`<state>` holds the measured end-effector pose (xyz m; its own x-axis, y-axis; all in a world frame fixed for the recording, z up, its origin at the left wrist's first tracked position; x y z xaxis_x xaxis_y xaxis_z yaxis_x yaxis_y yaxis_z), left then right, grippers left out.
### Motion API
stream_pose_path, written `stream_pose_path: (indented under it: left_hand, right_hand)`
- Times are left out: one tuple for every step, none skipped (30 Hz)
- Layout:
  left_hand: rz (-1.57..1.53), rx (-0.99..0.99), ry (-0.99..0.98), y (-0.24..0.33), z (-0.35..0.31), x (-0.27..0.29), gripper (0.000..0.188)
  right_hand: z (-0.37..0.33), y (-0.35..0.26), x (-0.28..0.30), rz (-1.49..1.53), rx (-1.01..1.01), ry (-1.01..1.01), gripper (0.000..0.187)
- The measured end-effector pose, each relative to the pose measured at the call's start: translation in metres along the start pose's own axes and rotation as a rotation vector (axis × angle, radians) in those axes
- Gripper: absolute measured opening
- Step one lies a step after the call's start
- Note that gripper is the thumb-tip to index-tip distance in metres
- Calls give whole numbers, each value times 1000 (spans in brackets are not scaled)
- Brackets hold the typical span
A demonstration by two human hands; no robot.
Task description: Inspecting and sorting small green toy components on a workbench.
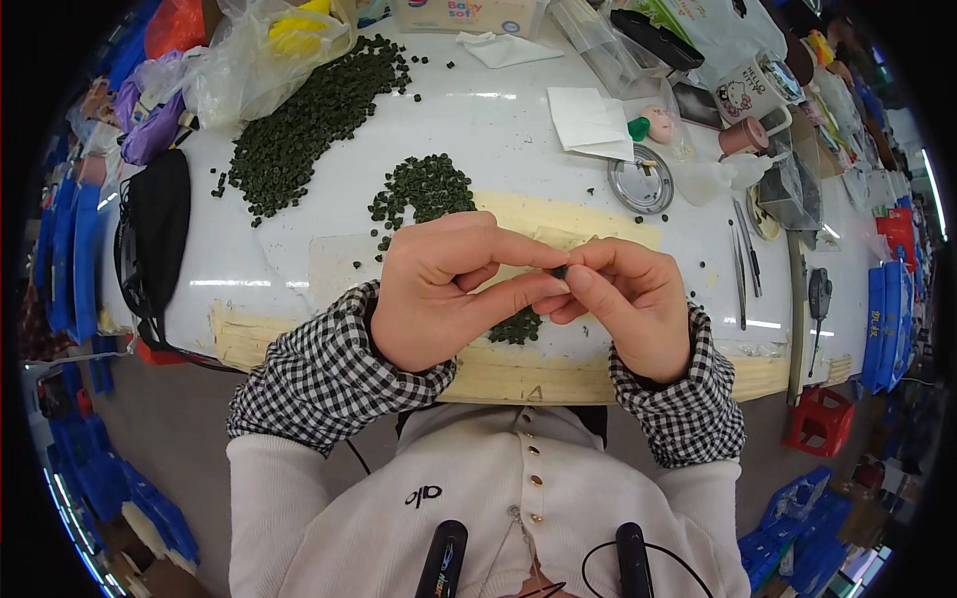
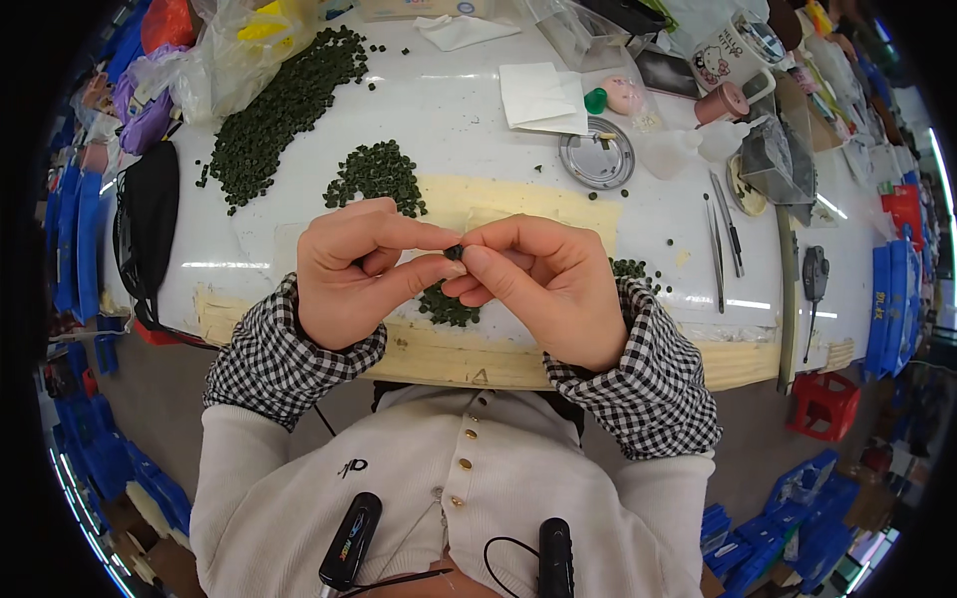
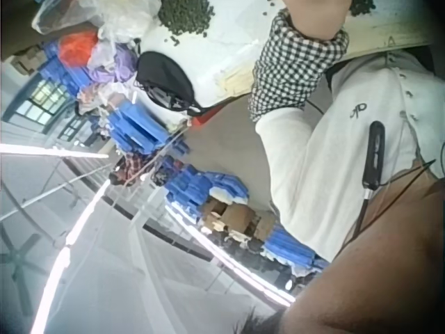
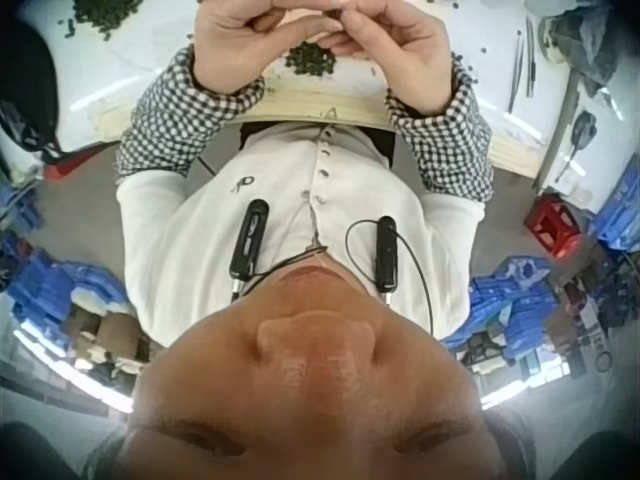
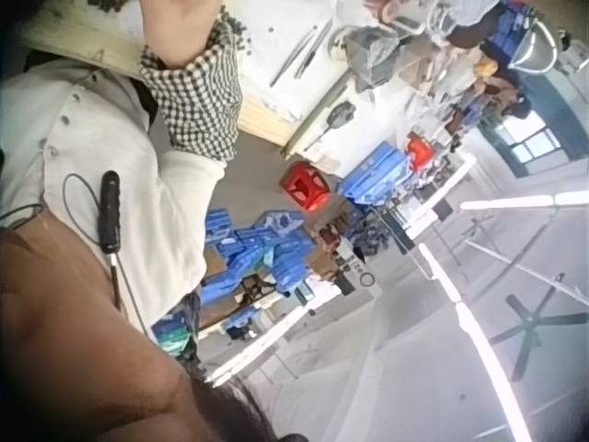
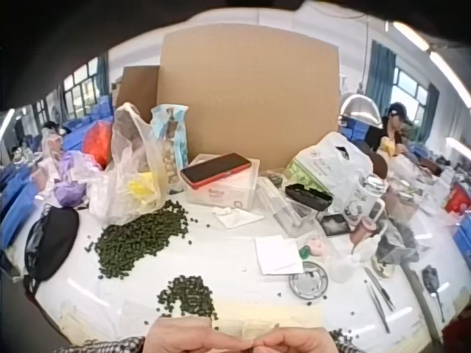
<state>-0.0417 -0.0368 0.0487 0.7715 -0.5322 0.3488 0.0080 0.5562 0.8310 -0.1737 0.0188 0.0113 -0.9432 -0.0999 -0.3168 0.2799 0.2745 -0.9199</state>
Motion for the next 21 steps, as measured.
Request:
stream_pose_path:
  left_hand:
    - [15,-8,6,1,0,1,26]
    - [29,-16,11,2,0,1,26]
    - [30,-22,15,3,0,1,25]
    - [32,-29,20,3,1,1,25]
    - [33,-35,23,4,0,2,25]
    - [36,-30,26,4,0,2,25]
    - [39,-25,29,4,0,2,25]
    - [42,-20,31,4,-1,2,24]
    - [47,-22,32,4,-1,2,24]
    - [52,-24,32,3,-1,3,24]
    - [59,-26,34,3,-1,3,23]
    - [55,-34,37,4,-1,3,23]
    - [51,-43,41,4,-1,3,22]
    - [46,-51,43,5,-1,4,22]
    - [55,-46,44,5,-1,4,22]
    - [63,-40,45,5,-2,4,22]
    - [73,-33,47,5,-3,5,22]
    - [84,-47,57,6,-3,5,22]
    - [96,-62,67,6,-3,6,22]
    - [107,-79,76,7,-4,7,23]
    - [115,-83,74,8,-4,7,23]
  right_hand:
    - [0,0,0,-5,-2,1,20]
    - [0,0,0,-9,-4,3,20]
    - [0,0,0,-12,-7,3,20]
    - [0,0,0,-15,-10,3,20]
    - [0,0,0,-16,-12,3,19]
    - [0,0,-1,-14,-12,0,19]
    - [1,0,-1,-12,-11,-3,19]
    - [1,1,-1,-9,-11,-4,19]
    - [1,1,-1,-14,-5,-8,18]
    - [1,1,-1,-19,0,-11,18]
    - [1,1,-1,-23,6,-17,18]
    - [1,0,-1,-23,19,-8,18]
    - [0,0,-2,-24,32,1,18]
    - [0,-1,-2,-24,46,11,17]
    - [-1,-2,-2,-38,63,14,17]
    - [-1,-3,-2,-52,80,18,17]
    - [-2,-4,-3,-66,96,20,17]
    - [-2,-5,-3,-65,114,13,17]
    - [-2,-5,-4,-64,132,5,17]
    - [-2,-6,-4,-64,152,0,17]
    - [-3,-7,-4,-86,181,0,17]
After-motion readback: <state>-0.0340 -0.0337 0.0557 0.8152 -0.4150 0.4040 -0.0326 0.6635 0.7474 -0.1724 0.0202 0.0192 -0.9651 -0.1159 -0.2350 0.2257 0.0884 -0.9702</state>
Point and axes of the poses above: each hand's wrist, its own z-axis towards the middle knuckle, its own x-axis out of the back of the hand, y = z × x, the point moved 7 cm from there along z, towards the middle knuckle, and after that the axes turned 6 degrees about -x, right-handed, at the moved point
